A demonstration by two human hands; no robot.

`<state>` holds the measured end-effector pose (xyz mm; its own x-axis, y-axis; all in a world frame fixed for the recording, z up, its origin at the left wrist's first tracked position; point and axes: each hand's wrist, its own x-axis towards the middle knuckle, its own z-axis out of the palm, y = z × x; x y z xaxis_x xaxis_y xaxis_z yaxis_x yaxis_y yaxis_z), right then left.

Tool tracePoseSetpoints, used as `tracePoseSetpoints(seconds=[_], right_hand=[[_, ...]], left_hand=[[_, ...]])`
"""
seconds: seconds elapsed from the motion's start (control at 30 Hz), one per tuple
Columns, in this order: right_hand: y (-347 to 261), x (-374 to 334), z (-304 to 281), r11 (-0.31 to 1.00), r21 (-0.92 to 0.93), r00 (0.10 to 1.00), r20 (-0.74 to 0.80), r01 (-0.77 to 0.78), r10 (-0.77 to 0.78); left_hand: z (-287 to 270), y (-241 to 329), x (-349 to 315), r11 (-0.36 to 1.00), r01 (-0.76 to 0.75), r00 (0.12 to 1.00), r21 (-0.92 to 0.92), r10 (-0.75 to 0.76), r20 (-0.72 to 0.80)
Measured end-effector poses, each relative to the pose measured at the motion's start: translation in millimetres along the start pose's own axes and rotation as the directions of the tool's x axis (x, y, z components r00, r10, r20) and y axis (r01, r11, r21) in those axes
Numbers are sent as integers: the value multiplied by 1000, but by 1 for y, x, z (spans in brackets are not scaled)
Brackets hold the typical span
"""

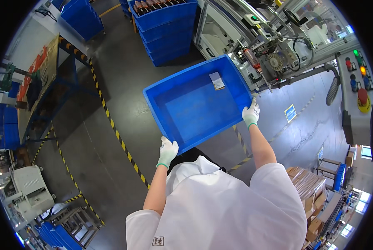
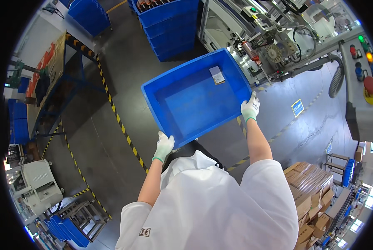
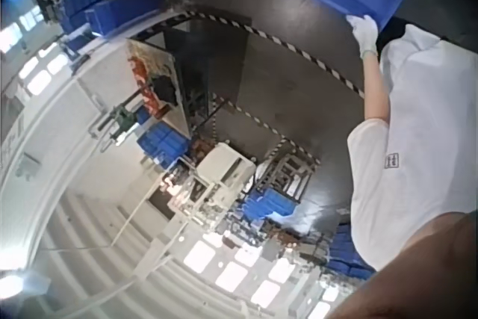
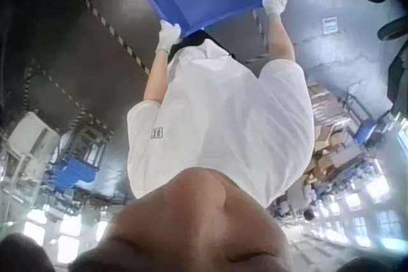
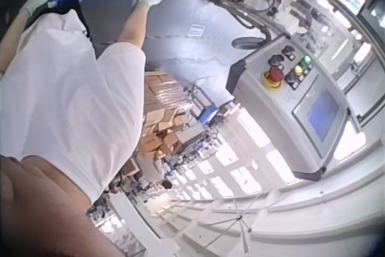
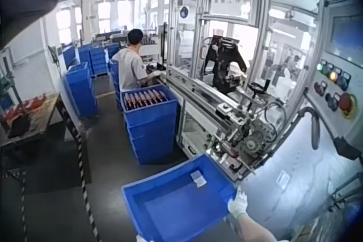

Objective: The person processes motor armatures by loading them into a machine, running them against a rotating brush, and arranging them in a container. They then carry the filled container to a cart and return with an empty container to process more armatures.

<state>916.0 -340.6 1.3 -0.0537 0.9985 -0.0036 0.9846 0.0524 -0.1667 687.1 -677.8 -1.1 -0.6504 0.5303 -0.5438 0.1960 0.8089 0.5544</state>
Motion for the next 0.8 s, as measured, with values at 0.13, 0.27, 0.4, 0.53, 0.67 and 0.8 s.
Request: tracePoseSetpoints(seconds=[0.13,0.27,0.4,0.53,0.67,0.8], right_hand=[[-16,-7,-8,995,78,998,-2,63,-63],[-10,-9,-2,998,40,998,-46,38,-36],[10,-17,12,974,160,980,-89,-162,178],[-21,-58,12,742,335,791,14,-580,612],[-54,-122,29,804,335,845,-41,-491,533],[-74,-198,48,720,416,787,-18,-555,617]], left_hand=[[-12,-19,3,981,102,984,-163,-75,163],[-47,7,-8,992,75,962,-98,-46,270],[-56,-10,7,962,106,851,-250,42,524],[-63,-29,31,969,-16,742,-246,177,647],[-106,-38,50,907,67,564,-415,308,766],[-187,-67,81,952,-139,667,-272,293,685]])
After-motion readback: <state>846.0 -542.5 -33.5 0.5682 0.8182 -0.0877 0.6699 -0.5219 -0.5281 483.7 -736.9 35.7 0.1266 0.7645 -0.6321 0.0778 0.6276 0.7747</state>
